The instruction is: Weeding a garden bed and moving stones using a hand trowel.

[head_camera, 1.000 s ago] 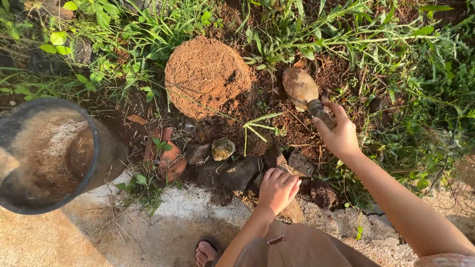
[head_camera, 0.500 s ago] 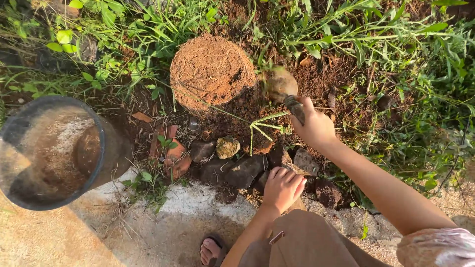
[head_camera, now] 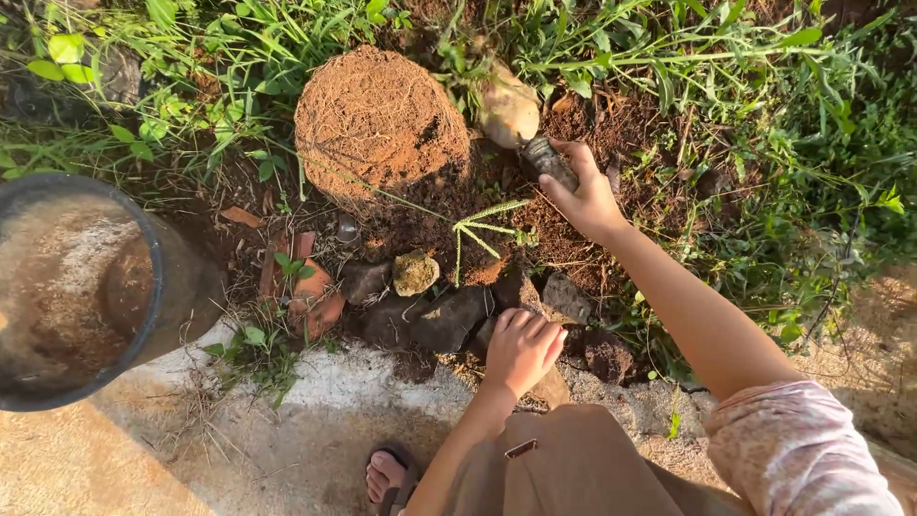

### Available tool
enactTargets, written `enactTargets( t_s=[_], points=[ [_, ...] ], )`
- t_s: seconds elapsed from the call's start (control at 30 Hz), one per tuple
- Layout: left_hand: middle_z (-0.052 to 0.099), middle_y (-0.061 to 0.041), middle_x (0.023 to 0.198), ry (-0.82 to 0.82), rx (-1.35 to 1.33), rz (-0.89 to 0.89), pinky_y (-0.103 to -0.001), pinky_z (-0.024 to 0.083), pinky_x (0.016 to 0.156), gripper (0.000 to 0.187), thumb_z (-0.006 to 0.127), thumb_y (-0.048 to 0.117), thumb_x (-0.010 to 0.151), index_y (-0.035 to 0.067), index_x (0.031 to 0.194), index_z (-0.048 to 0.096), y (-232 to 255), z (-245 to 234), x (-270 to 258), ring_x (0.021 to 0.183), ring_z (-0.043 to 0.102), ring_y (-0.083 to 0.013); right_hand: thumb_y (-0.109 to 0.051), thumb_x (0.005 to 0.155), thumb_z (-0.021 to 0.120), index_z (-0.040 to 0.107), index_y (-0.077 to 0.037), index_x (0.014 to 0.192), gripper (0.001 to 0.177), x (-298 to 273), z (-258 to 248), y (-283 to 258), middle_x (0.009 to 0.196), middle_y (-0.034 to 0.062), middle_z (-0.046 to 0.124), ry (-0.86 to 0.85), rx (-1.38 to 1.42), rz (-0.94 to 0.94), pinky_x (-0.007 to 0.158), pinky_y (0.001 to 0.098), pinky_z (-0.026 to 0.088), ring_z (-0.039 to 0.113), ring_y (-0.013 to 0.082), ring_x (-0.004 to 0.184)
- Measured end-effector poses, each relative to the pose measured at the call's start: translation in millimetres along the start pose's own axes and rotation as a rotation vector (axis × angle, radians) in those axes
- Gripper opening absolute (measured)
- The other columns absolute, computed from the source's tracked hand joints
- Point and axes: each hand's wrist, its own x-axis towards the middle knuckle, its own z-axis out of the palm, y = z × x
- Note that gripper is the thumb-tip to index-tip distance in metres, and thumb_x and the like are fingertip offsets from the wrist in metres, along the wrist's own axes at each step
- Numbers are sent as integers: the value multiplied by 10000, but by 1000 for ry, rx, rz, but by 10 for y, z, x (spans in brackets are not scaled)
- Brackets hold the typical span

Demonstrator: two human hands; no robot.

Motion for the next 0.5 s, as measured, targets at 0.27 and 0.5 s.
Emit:
enactTargets(
  t_s=[0.27,0.5],
  points=[
    [731,-32,907,-9,0,-12,-456,442,1031,165,707,285,973,128,923,719,11,3,24,956,653,-242,-164,1039,690,398,-63,1500,555,-504,-341,-267,1121,127,707,203,27,-49,688,283,557,667,120,836],
    [738,-24,929,16,6,-13,-452,443,1042,171,682,283,994,129,928,713,18,34,-2,980,658,-233,-145,930,796,526,-152,1538,665,-781,-658,-452,1031,108,684,423,-804,-389,662,380,571,686,264,772]
  ],
)
